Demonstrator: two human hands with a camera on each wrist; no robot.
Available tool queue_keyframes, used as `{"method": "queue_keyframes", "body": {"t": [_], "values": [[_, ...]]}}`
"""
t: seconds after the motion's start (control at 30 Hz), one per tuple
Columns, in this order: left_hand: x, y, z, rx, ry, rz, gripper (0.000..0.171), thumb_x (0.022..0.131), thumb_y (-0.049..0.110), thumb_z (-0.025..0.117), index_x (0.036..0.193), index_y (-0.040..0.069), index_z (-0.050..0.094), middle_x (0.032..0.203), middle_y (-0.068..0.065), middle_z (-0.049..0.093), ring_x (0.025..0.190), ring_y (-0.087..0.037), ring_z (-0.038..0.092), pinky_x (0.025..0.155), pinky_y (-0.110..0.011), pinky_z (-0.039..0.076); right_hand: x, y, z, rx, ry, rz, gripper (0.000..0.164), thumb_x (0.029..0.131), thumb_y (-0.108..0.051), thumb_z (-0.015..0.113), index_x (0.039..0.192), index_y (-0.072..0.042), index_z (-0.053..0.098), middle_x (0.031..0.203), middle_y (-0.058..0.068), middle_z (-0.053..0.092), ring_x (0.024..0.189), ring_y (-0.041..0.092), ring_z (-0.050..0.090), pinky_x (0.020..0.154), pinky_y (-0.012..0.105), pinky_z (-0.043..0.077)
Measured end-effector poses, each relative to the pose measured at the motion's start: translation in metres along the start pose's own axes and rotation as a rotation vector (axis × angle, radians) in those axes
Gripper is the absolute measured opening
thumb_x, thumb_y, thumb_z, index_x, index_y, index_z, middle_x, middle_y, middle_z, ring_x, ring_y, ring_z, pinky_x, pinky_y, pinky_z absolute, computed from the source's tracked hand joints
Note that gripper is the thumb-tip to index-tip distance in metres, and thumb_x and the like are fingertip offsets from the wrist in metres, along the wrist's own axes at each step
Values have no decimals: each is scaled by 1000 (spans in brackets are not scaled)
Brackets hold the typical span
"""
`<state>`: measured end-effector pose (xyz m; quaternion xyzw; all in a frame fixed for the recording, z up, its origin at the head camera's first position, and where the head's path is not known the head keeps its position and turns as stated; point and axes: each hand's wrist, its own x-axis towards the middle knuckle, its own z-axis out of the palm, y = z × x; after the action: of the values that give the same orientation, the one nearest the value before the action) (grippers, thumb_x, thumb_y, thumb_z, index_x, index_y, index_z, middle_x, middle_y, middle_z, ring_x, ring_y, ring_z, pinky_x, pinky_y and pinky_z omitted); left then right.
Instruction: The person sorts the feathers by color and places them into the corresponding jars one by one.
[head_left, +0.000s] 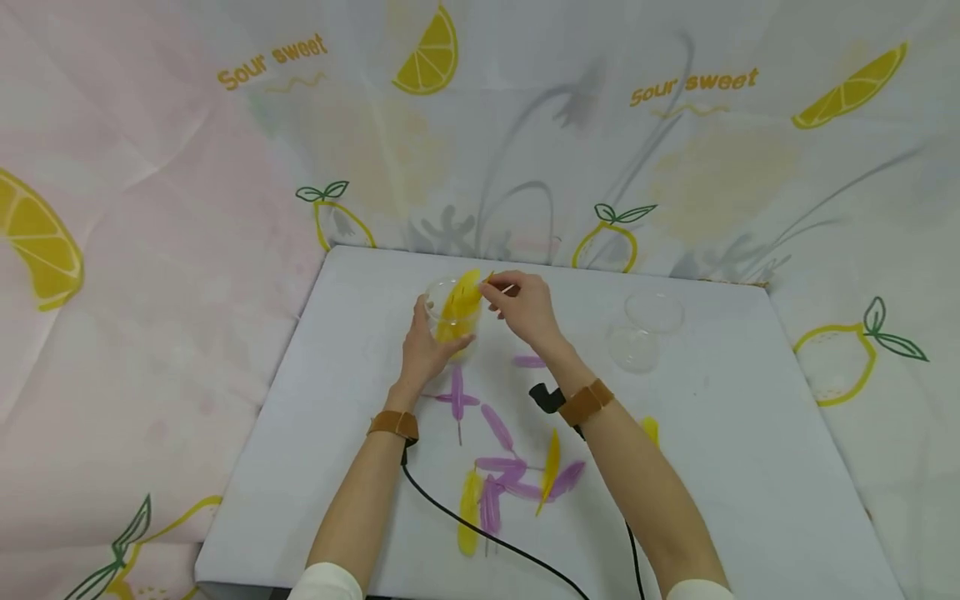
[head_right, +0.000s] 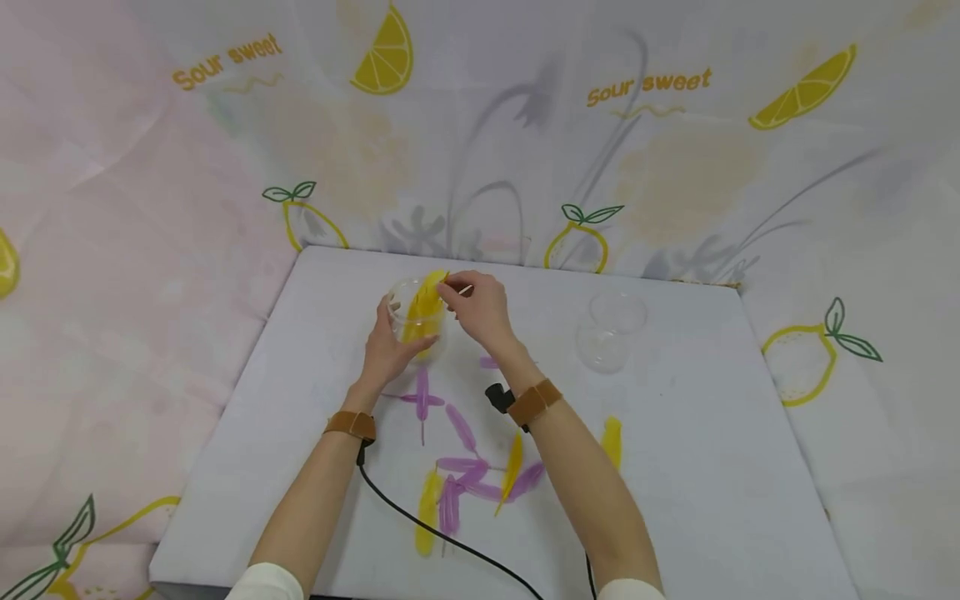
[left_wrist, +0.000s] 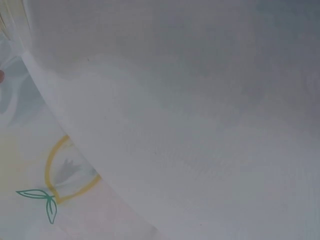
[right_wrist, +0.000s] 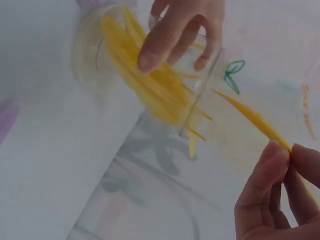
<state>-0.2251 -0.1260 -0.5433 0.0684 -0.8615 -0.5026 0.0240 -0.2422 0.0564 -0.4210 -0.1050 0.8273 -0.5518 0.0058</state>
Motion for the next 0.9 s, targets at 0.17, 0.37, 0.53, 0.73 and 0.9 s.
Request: {"method": "queue_keyframes", "body": {"t": [0.17,0.37,0.53,0.73,0.9], "values": [[-2,-6,4,3,-19,3,111,78,54,80,159,23,11,160,-14,33,138,-45,40,111,-61,36,9,15,27,-149,-70,110,27,97,-27,66,111,-6,75,96,10,72,77,25,64,63,24,51],[-5,-7,6,20,-17,17,111,79,55,79,159,21,10,160,-15,33,136,-46,42,110,-61,37,9,25,41,-238,-146,177,27,97,-27,64,110,-7,77,99,8,76,80,19,68,67,26,53],[-3,-3,5,32,-3,25,110,80,53,79,159,19,10,159,-15,34,136,-46,42,110,-61,37,4,25,31,-225,-149,135,27,96,-27,66,111,-7,76,92,11,75,73,18,65,61,24,47],[0,-1,2,45,13,33,108,80,46,81,158,19,12,158,-13,36,137,-45,42,111,-60,36,-10,24,5,-216,-149,60,28,97,-26,66,116,-7,72,82,9,72,58,25,62,52,25,47],[1,0,1,43,15,36,108,79,45,82,158,19,12,158,-12,36,139,-43,40,114,-58,34,-28,27,-20,-242,-143,29,24,96,-26,67,110,-8,74,89,7,74,60,17,65,58,27,54]]}}
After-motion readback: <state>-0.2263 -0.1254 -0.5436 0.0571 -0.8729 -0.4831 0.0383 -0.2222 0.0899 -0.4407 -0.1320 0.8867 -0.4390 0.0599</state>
